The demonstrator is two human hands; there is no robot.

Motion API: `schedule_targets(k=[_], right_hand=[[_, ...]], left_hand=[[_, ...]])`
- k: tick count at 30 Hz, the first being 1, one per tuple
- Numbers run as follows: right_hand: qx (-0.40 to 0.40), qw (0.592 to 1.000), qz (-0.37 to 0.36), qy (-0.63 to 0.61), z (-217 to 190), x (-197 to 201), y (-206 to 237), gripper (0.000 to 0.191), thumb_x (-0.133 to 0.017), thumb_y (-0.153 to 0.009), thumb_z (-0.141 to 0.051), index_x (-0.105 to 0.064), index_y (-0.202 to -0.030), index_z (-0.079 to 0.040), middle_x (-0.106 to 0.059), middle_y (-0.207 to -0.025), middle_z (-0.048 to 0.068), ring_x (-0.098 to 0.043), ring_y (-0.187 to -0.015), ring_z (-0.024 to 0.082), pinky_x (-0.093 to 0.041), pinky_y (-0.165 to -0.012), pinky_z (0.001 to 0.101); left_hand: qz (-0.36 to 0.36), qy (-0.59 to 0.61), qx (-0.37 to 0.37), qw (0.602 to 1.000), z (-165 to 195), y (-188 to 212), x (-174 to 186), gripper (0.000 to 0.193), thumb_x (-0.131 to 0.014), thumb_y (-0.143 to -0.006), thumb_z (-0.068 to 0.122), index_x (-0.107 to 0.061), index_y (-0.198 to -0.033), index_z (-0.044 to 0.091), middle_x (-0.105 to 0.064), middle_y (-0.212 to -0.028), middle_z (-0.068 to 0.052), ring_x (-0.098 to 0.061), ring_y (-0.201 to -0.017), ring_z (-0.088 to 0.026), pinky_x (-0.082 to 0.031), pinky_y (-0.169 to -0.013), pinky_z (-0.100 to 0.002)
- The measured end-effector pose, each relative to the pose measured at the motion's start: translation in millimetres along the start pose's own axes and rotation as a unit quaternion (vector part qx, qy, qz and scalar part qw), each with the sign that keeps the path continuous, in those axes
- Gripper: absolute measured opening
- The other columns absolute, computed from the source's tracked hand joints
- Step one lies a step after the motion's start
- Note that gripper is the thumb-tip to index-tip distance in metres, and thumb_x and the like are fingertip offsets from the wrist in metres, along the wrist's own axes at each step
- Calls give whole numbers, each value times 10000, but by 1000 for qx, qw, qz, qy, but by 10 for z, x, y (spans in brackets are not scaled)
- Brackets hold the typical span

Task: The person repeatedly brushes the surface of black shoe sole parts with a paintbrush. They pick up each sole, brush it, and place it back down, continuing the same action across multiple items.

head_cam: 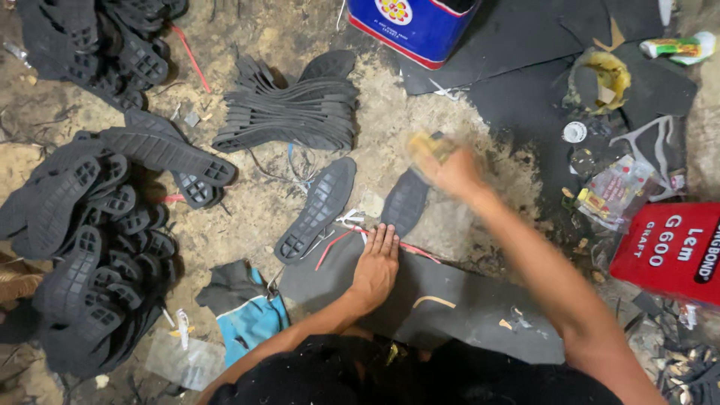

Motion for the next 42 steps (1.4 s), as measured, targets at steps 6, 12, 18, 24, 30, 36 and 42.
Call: schedule_targets(k=[6,12,18,24,30,36,42], right_hand=[[236,956,122,-123,-133,58,282,251,-624,-1001,-263,-684,-1148,-69,-712,-972,114,-696,-860,296,-548,-772,402],[168,976,-28,-139,259,-237,393,302,-726,-946,-261,-671,-1145,-41,-720,-1021,137,-702,-860,261,-601,-735,375],[99,984,142,-38,392,356,-129,251,-657,-1064,-316,-733,-1129,-86,-775,-1005,136,-747,-878,269,-570,-767,409],[316,939,-126,-50,-554,-248,547,386,-707,-876,-274,-737,-1214,-91,-713,-942,134,-690,-823,326,-549,-743,432],[56,994,55,74,218,198,-261,356,-666,-1103,-409,-774,-1094,-70,-764,-942,184,-736,-871,275,-572,-821,353],[18,985,142,-97,732,405,-217,289,-701,-961,-259,-728,-1032,19,-753,-950,212,-754,-858,329,-559,-795,413],[38,932,274,-236,957,207,621,379,-772,-949,-218,-674,-1173,71,-733,-1080,172,-698,-950,279,-527,-866,396]], left_hand=[[18,19,-2,1000,-19,8,43,616,-432,-949,194,-398,-1490,-97,-316,-1617,-267,-248,-1520,-426,-144,-1246,-529],[16,13,-2,1000,1,4,38,624,-436,-932,186,-393,-1488,-96,-321,-1608,-271,-251,-1516,-427,-138,-1242,-527],[-5,21,-10,1000,-8,-9,11,638,-443,-928,185,-379,-1491,-108,-295,-1612,-283,-228,-1516,-436,-123,-1238,-534],[-2,25,-4,1000,12,-16,-38,632,-450,-920,196,-400,-1473,-106,-303,-1606,-283,-241,-1509,-440,-130,-1236,-539],[66,65,-4,996,-22,7,24,582,-463,-934,178,-469,-1443,-103,-381,-1576,-289,-333,-1495,-441,-201,-1246,-538],[81,251,113,958,-205,-174,419,389,-590,-988,218,-572,-1302,-11,-578,-1307,-234,-554,-1268,-409,-439,-1085,-487],[182,352,211,894,-492,-356,664,895,-878,-604,136,-470,-1385,-18,-555,-1162,-278,-596,-1031,-467,-507,-861,-493]])
Point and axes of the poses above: each hand's wrist, its own y-axis away from the middle knuckle, its own x-axis out of the back of the hand, z = x × y, the point moved 6 cm from there along -y, towards the middle knuckle
